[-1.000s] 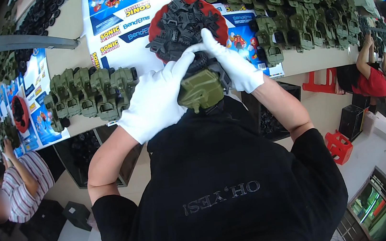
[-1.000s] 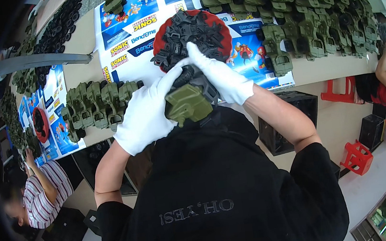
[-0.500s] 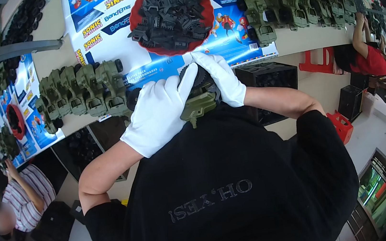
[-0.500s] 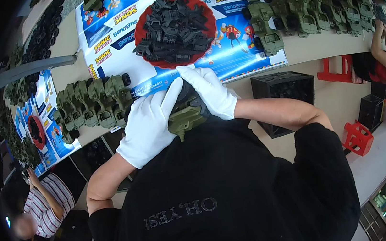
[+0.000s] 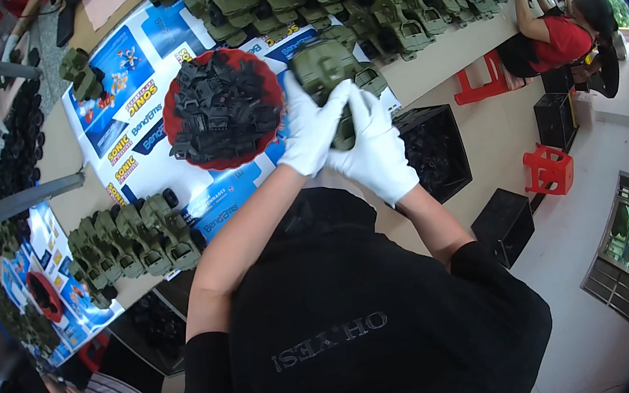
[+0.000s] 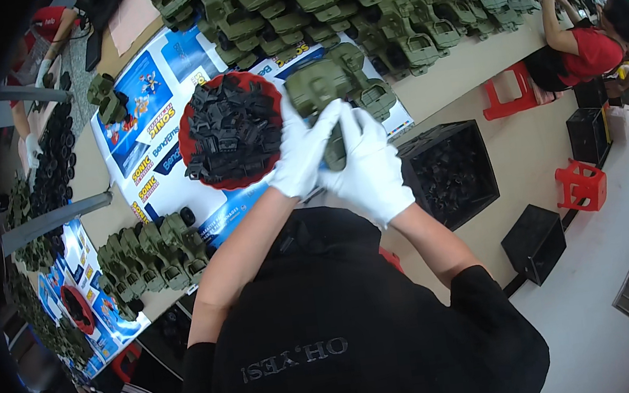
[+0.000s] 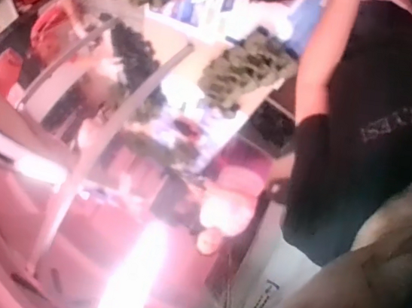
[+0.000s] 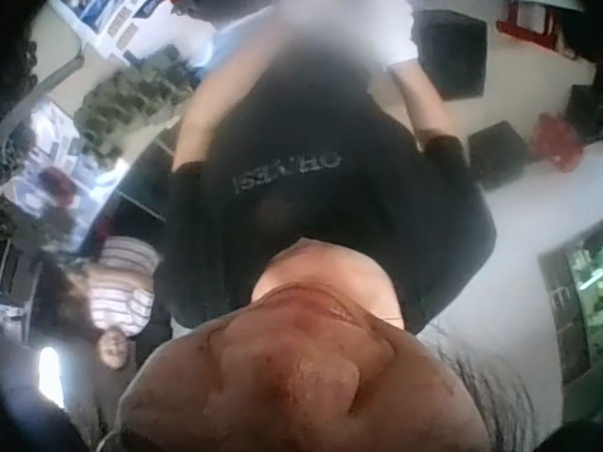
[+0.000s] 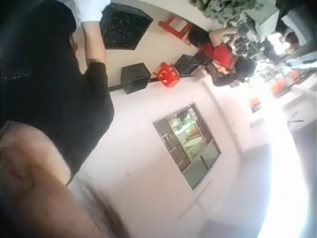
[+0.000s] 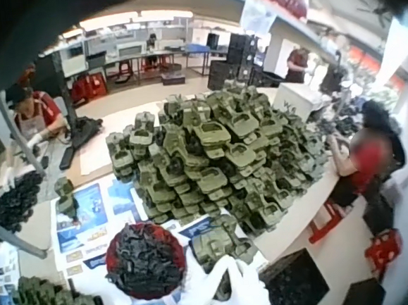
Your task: The person assembles green plastic toy vehicles by inserting black wheels into the chassis. They pick up a vehicle body, attach wheels one by one, and place the completed unit on a growing pile on the table. The process is repeated continuously throughout the clip.
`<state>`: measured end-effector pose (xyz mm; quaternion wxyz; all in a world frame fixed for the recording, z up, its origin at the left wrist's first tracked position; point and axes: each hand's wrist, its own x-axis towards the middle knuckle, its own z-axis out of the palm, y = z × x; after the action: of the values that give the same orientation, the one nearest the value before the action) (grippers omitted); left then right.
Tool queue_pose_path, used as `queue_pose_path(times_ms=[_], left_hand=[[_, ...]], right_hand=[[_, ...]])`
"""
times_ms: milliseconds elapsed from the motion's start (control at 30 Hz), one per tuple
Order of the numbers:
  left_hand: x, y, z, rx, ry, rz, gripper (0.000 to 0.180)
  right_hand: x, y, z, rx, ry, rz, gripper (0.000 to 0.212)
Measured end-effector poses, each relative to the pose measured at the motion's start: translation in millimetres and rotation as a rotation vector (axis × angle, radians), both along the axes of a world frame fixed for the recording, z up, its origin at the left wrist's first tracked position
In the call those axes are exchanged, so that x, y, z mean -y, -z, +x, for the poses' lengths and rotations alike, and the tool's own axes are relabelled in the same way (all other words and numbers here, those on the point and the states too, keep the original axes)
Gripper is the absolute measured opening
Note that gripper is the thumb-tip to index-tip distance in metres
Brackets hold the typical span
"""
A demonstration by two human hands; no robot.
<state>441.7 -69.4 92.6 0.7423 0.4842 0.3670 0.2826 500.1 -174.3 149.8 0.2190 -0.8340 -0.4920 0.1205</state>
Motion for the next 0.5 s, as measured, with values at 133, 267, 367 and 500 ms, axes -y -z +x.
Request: queue_pose_path(times_ms=[133,267,367,500], left_hand=[[-6.5,1.8,45.6,-0.004,0.162,-0.082,0.099],[-15.4,38.3,70.2,-0.017,0.314,-0.523,0.087],[-13.3,46.5,81.2,0.204,0.366,-0.792,0.083],[-26.1,33.7,96.5,0.228,0.356,-0.622,0.083]], right_hand=[[-4.2,45.6,79.7,0.083,0.139,0.106,0.077],[-18.0,78.3,133.6,0.127,0.127,0.124,0.077],[-24.1,89.3,143.8,0.265,0.054,0.186,0.078],[-22.1,80.7,129.5,0.382,0.200,0.259,0.078]])
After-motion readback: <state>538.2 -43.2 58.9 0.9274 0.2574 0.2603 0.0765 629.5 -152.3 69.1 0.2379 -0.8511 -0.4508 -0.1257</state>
